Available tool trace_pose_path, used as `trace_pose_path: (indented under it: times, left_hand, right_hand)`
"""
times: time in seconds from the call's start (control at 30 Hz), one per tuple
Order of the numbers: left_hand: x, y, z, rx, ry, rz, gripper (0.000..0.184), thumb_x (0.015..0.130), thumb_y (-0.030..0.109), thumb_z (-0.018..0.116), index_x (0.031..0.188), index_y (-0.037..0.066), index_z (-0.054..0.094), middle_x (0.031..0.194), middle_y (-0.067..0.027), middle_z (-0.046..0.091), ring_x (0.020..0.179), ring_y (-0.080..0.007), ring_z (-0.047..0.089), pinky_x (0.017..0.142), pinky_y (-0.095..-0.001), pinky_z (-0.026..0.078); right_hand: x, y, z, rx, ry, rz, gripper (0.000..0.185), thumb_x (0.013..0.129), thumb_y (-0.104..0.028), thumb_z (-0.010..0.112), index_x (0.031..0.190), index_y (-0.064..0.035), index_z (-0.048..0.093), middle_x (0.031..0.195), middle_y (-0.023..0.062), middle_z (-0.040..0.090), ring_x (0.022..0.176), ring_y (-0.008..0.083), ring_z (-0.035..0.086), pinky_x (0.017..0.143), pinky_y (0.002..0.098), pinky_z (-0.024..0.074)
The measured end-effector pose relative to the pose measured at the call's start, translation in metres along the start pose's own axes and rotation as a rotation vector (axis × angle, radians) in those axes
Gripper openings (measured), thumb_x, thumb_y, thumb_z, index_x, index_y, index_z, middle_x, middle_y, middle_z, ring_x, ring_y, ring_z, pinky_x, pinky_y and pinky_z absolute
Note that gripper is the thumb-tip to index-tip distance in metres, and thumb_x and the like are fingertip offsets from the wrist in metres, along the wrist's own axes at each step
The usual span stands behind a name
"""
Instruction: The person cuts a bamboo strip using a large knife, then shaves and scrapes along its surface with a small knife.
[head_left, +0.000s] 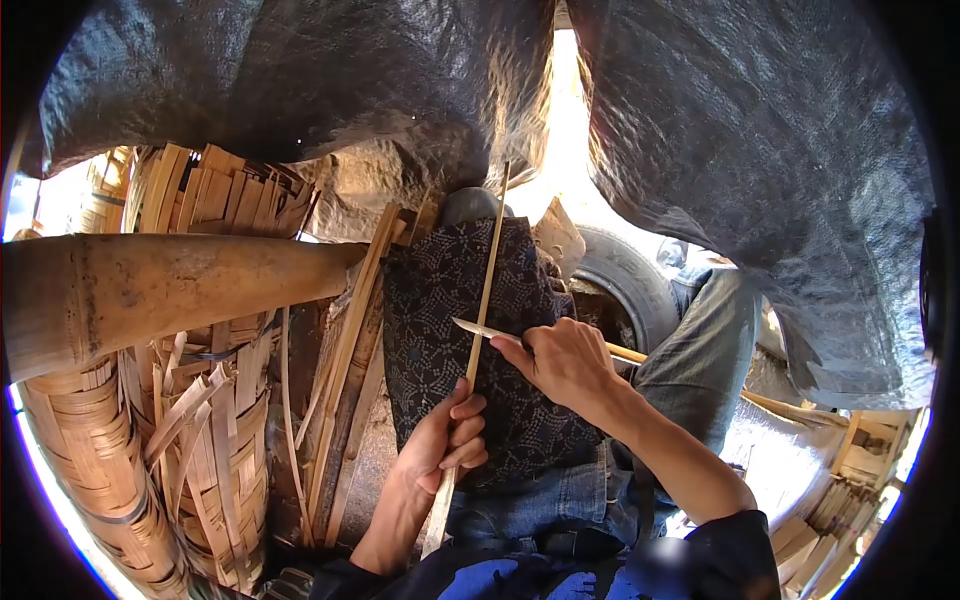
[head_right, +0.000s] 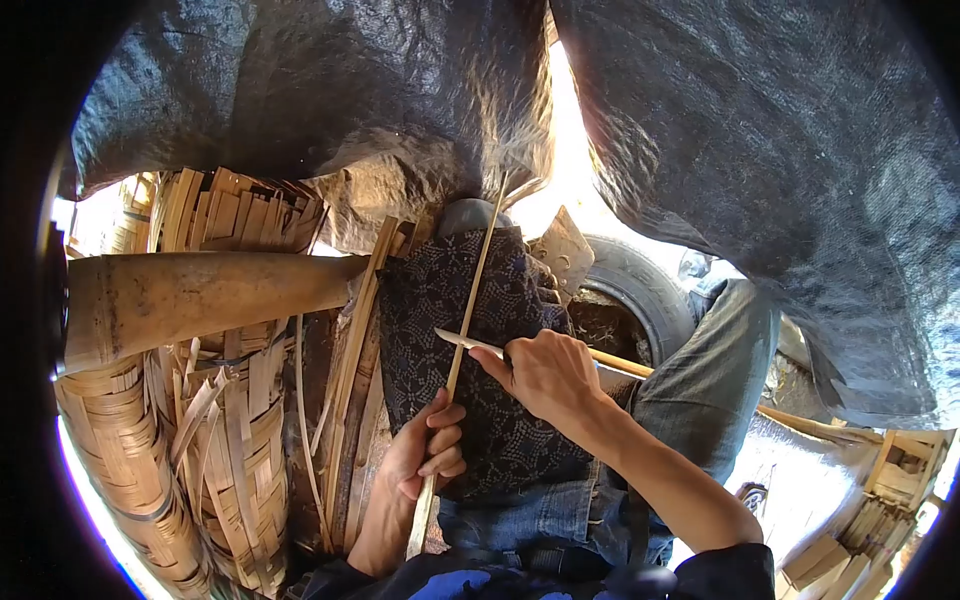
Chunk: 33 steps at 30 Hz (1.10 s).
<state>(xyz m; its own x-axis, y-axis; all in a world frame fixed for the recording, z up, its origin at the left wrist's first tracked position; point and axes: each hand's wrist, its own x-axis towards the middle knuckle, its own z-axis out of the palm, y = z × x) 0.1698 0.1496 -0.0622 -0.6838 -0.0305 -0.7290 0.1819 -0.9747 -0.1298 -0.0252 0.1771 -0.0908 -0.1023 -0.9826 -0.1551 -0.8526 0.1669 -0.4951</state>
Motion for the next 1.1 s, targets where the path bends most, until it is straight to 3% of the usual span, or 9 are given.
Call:
trace_pose_path:
  times: [0.17,0.27,0.33,0.53,0.6,0.83,1.03,1.07,1.1]
  left_hand:
    - [0.000,-0.003,0.002,0.004,0.018,0.006,0.041,0.099,0.042,0.031,0.064,0.021,0.035,0.045,0.0079,0.018,0.032,-0.0061,0.013,0.036,-0.0215,0.015]
    - [-0.002,-0.006,0.003,0.039,0.028,0.018,0.041,0.098,0.042,0.031,0.064,0.021,0.035,0.045,0.0081,0.018,0.032,-0.0058,0.013,0.036,-0.0215,0.015]
    - [-0.003,-0.009,0.004,0.063,0.029,0.029,0.041,0.098,0.042,0.032,0.064,0.021,0.035,0.046,0.0083,0.017,0.032,-0.0056,0.013,0.036,-0.0217,0.015]
    - [-0.004,-0.007,0.006,0.098,0.038,0.073,0.040,0.098,0.041,0.032,0.065,0.020,0.034,0.046,0.0084,0.018,0.032,-0.0054,0.012,0.036,-0.0222,0.013]
    - [-0.004,-0.007,0.008,0.111,0.053,0.084,0.040,0.099,0.041,0.031,0.064,0.021,0.035,0.045,0.0087,0.018,0.031,-0.0056,0.013,0.035,-0.0223,0.014]
    - [0.000,-0.007,0.005,0.138,0.052,0.089,0.040,0.099,0.040,0.031,0.064,0.022,0.035,0.044,0.0090,0.017,0.031,-0.0056,0.013,0.034,-0.0218,0.015]
    - [-0.003,-0.010,0.016,0.249,0.189,0.084,0.039,0.098,0.040,0.031,0.066,0.020,0.033,0.047,0.0077,0.018,0.033,-0.0070,0.012,0.035,-0.0232,0.015]
    - [-0.005,-0.017,0.024,0.259,0.217,0.055,0.039,0.098,0.040,0.032,0.066,0.019,0.033,0.047,0.0073,0.018,0.033,-0.0071,0.012,0.034,-0.0235,0.015]
    - [-0.006,-0.025,0.019,0.246,0.147,0.022,0.039,0.098,0.040,0.032,0.066,0.018,0.033,0.047,0.0070,0.018,0.034,-0.0069,0.012,0.034,-0.0233,0.015]
  right_hand:
    - [0.003,-0.004,0.002,-0.092,-0.128,0.058,0.061,0.089,-0.050,0.047,0.050,-0.0040,0.056,0.043,0.0156,0.051,0.041,0.0316,0.055,0.040,0.0413,0.0437]
    - [0.012,0.005,0.009,-0.153,-0.057,0.104,0.061,0.088,-0.051,0.048,0.050,-0.0038,0.056,0.046,0.0157,0.052,0.043,0.0316,0.056,0.040,0.0417,0.0437]
    - [0.015,0.013,0.016,-0.135,0.094,-0.026,0.066,0.089,-0.055,0.044,0.048,-0.0044,0.057,0.041,0.0137,0.049,0.036,0.0265,0.053,0.034,0.0363,0.0421]
    - [0.023,0.011,0.013,-0.206,-0.012,0.010,0.066,0.086,-0.059,0.043,0.054,-0.0046,0.063,0.044,0.0142,0.052,0.041,0.0266,0.057,0.037,0.0361,0.0447]
    - [0.024,0.010,0.011,-0.195,-0.046,0.050,0.063,0.085,-0.058,0.047,0.053,-0.0046,0.059,0.048,0.0153,0.054,0.047,0.0313,0.058,0.043,0.0413,0.0461]
    - [0.017,0.008,0.010,-0.101,0.047,0.034,0.061,0.085,-0.056,0.049,0.053,-0.0046,0.058,0.048,0.0146,0.054,0.046,0.0316,0.058,0.042,0.0414,0.0457]
    - [0.025,0.013,0.018,-0.211,-0.008,0.212,0.064,0.089,-0.056,0.040,0.060,-0.0026,0.061,0.054,0.0189,0.058,0.052,0.0334,0.062,0.047,0.0431,0.0493]
    - [0.038,0.026,0.016,-0.196,0.047,0.329,0.070,0.090,-0.059,0.033,0.055,-0.0031,0.058,0.050,0.0151,0.057,0.045,0.0269,0.060,0.037,0.0380,0.0458]
    - [0.046,0.041,0.011,-0.233,0.065,0.299,0.071,0.091,-0.059,0.032,0.054,-0.0035,0.057,0.049,0.0141,0.055,0.044,0.0257,0.059,0.038,0.0381,0.0458]
